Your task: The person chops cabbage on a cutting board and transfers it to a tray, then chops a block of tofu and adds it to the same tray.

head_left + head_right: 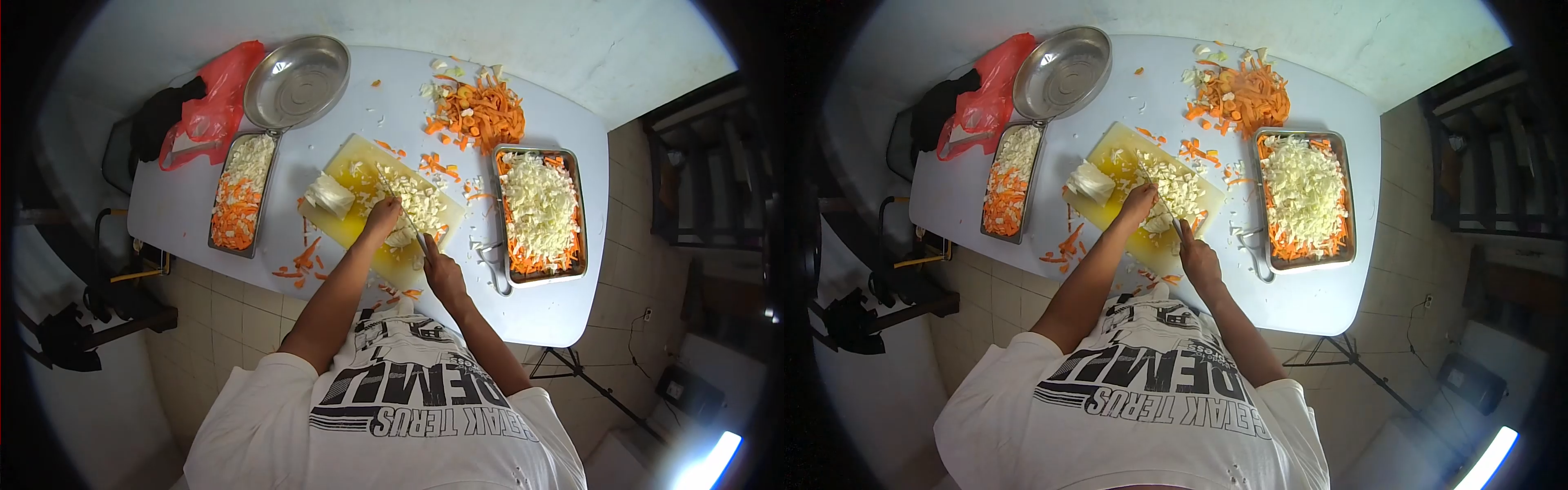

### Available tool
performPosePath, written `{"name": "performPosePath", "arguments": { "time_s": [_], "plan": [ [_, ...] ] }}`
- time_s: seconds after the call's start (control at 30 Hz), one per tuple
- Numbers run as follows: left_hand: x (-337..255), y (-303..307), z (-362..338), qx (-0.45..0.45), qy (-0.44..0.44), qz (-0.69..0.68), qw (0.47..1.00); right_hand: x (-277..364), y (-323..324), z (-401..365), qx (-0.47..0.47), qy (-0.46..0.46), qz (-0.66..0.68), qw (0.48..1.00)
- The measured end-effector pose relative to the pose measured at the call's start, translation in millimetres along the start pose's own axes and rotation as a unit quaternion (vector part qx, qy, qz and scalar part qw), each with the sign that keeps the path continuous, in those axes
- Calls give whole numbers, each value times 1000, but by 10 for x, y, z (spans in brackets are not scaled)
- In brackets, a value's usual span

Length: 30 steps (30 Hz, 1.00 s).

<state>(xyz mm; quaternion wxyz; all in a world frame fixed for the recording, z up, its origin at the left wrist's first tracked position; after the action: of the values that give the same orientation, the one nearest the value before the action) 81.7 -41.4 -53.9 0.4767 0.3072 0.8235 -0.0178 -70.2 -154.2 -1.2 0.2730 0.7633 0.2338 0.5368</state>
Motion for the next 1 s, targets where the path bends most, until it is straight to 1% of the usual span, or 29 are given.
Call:
{"name": "performPosePath", "arguments": {
  "time_s": [0.07, 0.13, 0.17, 0.2, 0.23, 0.27, 0.33, 0.4, 0.43, 0.53, 0.57, 0.67, 0.7, 0.77, 0.8, 0.87, 0.93, 1.0],
  "plan": [
    [-54, 15, -39, 2, -1, 0, 1000, 2, 8, 4, -5, 5, -7, 1000],
    [78, 37, -2, 1, -8, 11, 1000, 10, 27, -2, -5, 2, 0, 1000],
    [64, 214, -14, -92, -68, 48, 992, -1, 37, -23, -4, 0, 4, 1000],
    [87, 389, -58, -184, -127, 84, 971, 16, 88, -57, -9, 3, 21, 1000],
    [-103, 568, -287, -272, -184, 119, 937, 51, 168, -106, -14, 5, 39, 999],
    [-86, 666, -451, -262, -158, 108, 946, 84, 249, -169, -20, 7, 58, 998],
    [-30, 748, -637, -261, -199, 183, 927, 70, 367, -341, -30, 4, 76, 997],
    [-12, 662, -857, -282, -270, 273, 879, 29, 416, -528, -32, 5, 83, 996],
    [10, 597, -954, -292, -304, 316, 850, 24, 436, -624, -46, 23, 93, 994],
    [192, 380, -961, -257, -307, 303, 865, -54, 366, -827, -33, 22, 82, 996],
    [200, 307, -949, -248, -320, 280, 871, -66, 326, -867, -28, 19, 80, 996],
    [215, 196, -888, -201, -302, 266, 893, 30, 223, -929, -22, 46, 63, 997],
    [214, 213, -878, -209, -301, 264, 892, 40, 173, -940, -19, 51, 58, 997],
    [237, 223, -828, -203, -281, 238, 907, 27, 76, -938, -14, 61, 47, 997],
    [241, 215, -805, -200, -272, 224, 914, -20, 27, -932, -16, 53, 28, 998],
    [223, 211, -795, -209, -268, 237, 910, -111, -78, -932, -21, 38, -10, 999],
    [242, 209, -746, -215, -267, 239, 908, -161, -179, -921, -4, 9, -23, 1000],
    [243, 218, -753, -212, -270, 236, 909, -196, -257, -890, 2, 1, 0, 1000]
  ]
}}
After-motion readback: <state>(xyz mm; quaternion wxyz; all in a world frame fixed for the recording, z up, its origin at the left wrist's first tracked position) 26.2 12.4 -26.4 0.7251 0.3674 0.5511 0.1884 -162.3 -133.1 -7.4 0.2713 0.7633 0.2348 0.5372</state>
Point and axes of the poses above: each hand's wrist, its own z-axis towards the middle knuckle, its own y-axis out of the back of the hand, x = y × z, the point moved 9 cm from there along z, towards the middle knuckle, and after that the axes turned 8 degrees about z, right-handed, at the moved point
